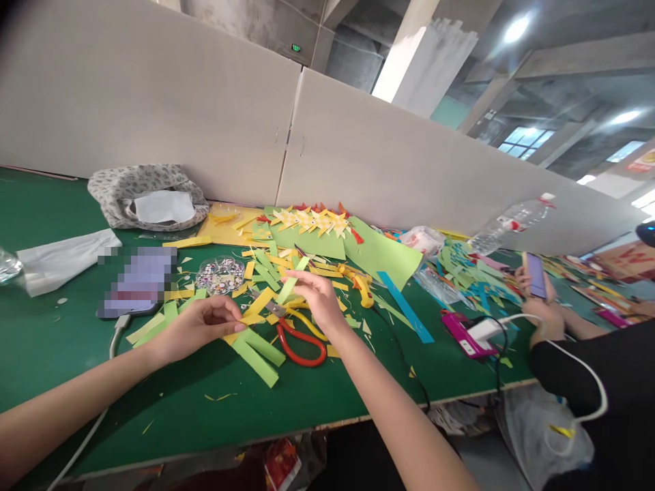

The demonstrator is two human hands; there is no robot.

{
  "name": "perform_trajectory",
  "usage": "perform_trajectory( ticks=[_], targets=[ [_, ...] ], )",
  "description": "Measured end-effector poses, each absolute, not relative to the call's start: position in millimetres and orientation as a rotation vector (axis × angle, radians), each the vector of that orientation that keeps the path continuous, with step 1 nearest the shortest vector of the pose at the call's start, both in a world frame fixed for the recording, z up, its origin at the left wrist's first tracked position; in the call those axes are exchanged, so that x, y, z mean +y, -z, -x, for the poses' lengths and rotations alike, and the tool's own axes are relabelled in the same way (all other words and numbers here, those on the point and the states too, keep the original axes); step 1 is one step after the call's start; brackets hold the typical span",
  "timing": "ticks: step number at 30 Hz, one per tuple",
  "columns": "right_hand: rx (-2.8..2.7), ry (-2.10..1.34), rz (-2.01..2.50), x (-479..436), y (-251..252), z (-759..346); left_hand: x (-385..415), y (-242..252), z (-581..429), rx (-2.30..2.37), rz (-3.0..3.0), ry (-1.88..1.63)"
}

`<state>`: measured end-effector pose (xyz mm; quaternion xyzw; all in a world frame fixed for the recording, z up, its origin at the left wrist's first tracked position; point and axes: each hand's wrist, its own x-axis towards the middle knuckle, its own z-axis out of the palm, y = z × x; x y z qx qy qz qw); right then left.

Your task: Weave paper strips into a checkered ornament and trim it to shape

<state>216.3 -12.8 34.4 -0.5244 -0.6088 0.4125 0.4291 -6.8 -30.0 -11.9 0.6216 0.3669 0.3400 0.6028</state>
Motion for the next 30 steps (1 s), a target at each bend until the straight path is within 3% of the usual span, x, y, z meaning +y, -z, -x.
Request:
perform_trajectory(
  ticks=[5, 12, 18, 30],
  targets=[
    [-1.457, -1.03, 1.281, -9.8, -22.1, -215.2, -30.9, 11.4, 7.5, 0.864, -1.475, -0.79],
    [-1.555, -0.633, 1.325, -0.5, -12.7, -219.8, -29.5, 12.0, 7.9, 0.892, -1.423, -0.815],
    [-1.64, -0.916, 1.286, -8.3, -16.8, -207.6, -31.0, 9.7, 8.2, 0.878, -1.427, -0.834],
    [-1.845, -0.905, 1.356, -15.0, -12.8, -201.5, -31.9, 9.8, 8.5, 0.856, -1.436, -0.842]
  ],
)
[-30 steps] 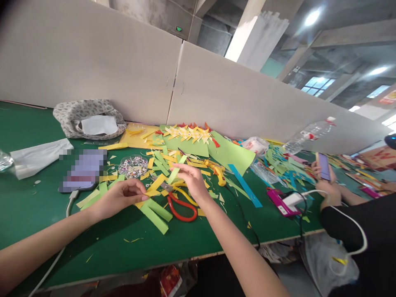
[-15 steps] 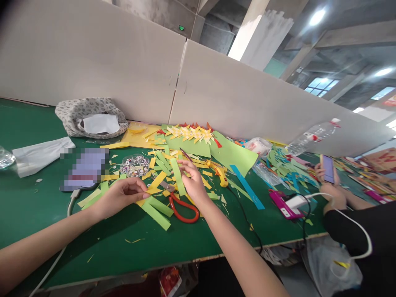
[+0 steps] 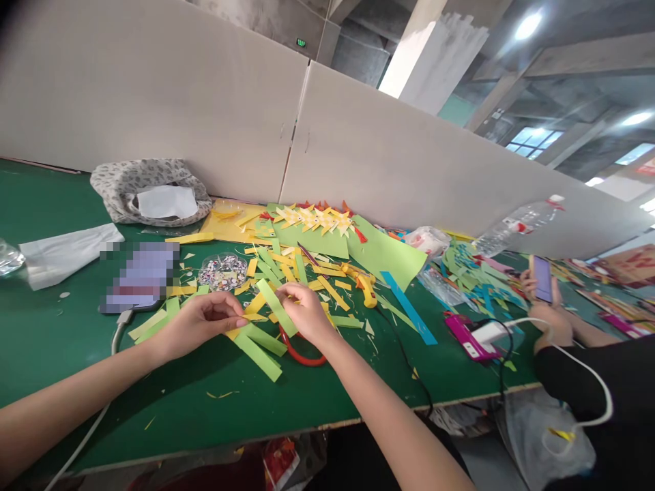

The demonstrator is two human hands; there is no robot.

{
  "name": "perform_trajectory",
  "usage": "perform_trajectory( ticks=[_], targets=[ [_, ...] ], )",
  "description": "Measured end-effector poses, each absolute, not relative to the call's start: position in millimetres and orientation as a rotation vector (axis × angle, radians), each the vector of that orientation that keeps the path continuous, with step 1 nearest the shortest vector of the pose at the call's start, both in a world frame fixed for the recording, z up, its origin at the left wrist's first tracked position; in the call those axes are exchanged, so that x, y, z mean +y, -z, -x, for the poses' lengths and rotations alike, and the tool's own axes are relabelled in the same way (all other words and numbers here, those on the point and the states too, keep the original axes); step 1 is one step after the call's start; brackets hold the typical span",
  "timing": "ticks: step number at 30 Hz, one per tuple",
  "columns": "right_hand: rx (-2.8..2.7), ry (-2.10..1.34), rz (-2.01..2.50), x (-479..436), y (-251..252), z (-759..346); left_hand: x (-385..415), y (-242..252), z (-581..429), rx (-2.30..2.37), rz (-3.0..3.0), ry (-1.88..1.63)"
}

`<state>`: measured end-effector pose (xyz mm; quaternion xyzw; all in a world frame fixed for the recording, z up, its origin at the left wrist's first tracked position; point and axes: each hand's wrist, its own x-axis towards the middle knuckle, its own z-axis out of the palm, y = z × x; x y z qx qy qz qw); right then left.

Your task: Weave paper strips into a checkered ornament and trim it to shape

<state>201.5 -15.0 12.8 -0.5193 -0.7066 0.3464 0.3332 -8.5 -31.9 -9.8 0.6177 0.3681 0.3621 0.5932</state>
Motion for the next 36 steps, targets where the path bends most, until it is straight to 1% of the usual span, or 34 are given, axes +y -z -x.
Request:
perform_trajectory(
  ticks=[7, 9, 13, 15, 29, 36],
  targets=[
    [-2.093, -0.907, 1.337, -27.5, -21.1, -192.0, -31.2, 8.6, 9.6, 0.886, -1.397, -0.873],
    [-2.072, -0.989, 1.35, -29.0, -22.1, -193.0, -30.8, 8.0, 9.4, 0.886, -1.383, -0.864],
    [-1.8, -1.274, 1.377, -30.6, -23.4, -195.1, -31.6, 5.1, 8.6, 0.893, -1.375, -0.846],
    [-1.759, -1.334, 1.354, -31.5, -24.3, -193.9, -32.3, 3.2, 8.4, 0.9, -1.373, -0.842],
    [-1.912, -1.159, 1.31, -31.2, -20.4, -190.2, -30.6, 8.5, 9.5, 0.967, -1.361, -0.871],
    [-1.893, -1.17, 1.323, -33.2, -19.1, -188.5, -31.9, 2.9, 8.9, 0.971, -1.305, -0.895]
  ],
)
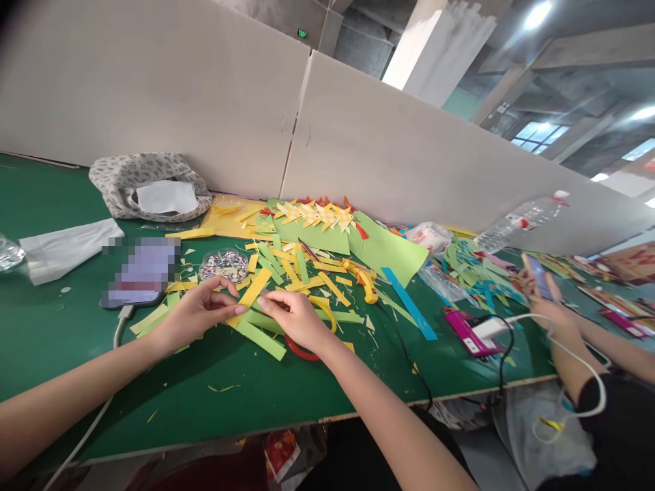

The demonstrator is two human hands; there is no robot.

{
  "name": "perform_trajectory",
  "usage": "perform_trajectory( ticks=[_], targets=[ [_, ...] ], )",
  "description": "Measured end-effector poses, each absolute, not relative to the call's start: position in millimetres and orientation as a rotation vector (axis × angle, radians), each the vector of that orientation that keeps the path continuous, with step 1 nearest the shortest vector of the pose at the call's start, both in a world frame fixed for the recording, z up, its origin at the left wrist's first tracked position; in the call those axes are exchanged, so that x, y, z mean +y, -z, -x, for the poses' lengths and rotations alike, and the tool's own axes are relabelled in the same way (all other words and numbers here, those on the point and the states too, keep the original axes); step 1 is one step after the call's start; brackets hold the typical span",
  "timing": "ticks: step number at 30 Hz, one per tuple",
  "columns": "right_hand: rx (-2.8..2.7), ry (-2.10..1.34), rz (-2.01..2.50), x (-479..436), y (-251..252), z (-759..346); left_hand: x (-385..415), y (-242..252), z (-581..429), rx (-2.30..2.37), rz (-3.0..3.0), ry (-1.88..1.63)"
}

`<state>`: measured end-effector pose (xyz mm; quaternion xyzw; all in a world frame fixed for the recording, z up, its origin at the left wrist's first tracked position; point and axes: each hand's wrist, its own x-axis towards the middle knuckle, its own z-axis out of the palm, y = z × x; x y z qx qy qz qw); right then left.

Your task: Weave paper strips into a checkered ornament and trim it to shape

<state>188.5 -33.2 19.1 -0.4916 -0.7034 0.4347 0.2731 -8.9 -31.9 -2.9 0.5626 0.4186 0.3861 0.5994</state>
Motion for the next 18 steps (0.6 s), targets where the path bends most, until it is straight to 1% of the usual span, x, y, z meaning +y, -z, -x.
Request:
perform_trajectory(
  ticks=[8, 18],
  targets=[
    [-1.928, -1.14, 1.289, -33.5, -21.6, -185.5, -31.7, 6.4, 9.7, 0.97, -1.331, -0.91],
    [-1.883, -1.087, 1.366, -35.7, -21.5, -185.5, -30.0, 3.9, 7.4, 0.992, -1.289, -0.859]
  ],
)
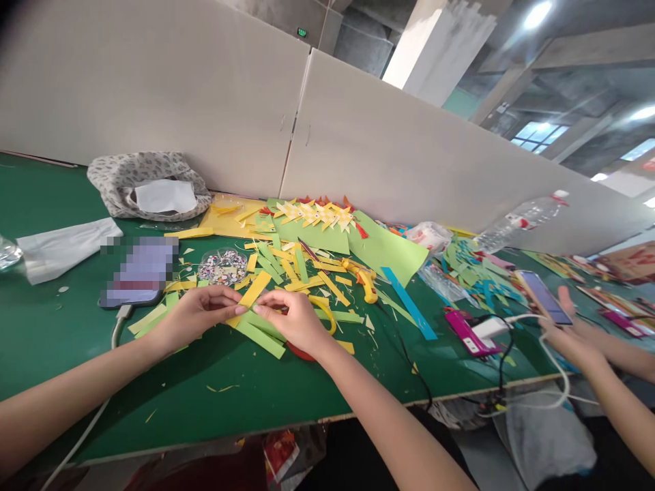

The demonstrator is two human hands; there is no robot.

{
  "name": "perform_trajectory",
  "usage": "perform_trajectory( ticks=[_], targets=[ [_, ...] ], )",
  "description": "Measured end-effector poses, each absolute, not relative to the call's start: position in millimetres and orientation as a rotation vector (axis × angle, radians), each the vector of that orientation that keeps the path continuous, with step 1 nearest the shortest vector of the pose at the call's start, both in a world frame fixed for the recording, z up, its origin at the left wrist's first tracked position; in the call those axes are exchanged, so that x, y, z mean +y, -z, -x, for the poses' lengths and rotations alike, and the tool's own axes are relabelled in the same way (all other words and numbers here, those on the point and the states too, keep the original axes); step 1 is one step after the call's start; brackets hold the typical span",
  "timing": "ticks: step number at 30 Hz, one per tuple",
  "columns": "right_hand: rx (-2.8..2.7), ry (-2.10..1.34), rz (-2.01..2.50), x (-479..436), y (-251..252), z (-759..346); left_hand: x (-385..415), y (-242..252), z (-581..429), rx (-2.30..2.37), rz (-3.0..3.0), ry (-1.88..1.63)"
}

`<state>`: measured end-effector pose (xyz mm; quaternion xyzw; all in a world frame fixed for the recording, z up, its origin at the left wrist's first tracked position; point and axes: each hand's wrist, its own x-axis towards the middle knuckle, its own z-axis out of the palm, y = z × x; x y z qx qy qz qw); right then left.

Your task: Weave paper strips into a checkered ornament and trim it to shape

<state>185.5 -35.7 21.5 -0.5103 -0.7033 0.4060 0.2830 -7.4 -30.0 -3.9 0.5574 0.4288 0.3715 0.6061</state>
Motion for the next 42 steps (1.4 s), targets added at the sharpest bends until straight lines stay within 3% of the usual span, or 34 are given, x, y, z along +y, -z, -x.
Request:
perform_trajectory(
  ticks=[42],
  targets=[
    [-1.825, -0.985, 1.44, -36.0, -21.6, -176.6, -34.8, 7.3, 8.1, 0.931, -1.431, -0.751]
  ],
)
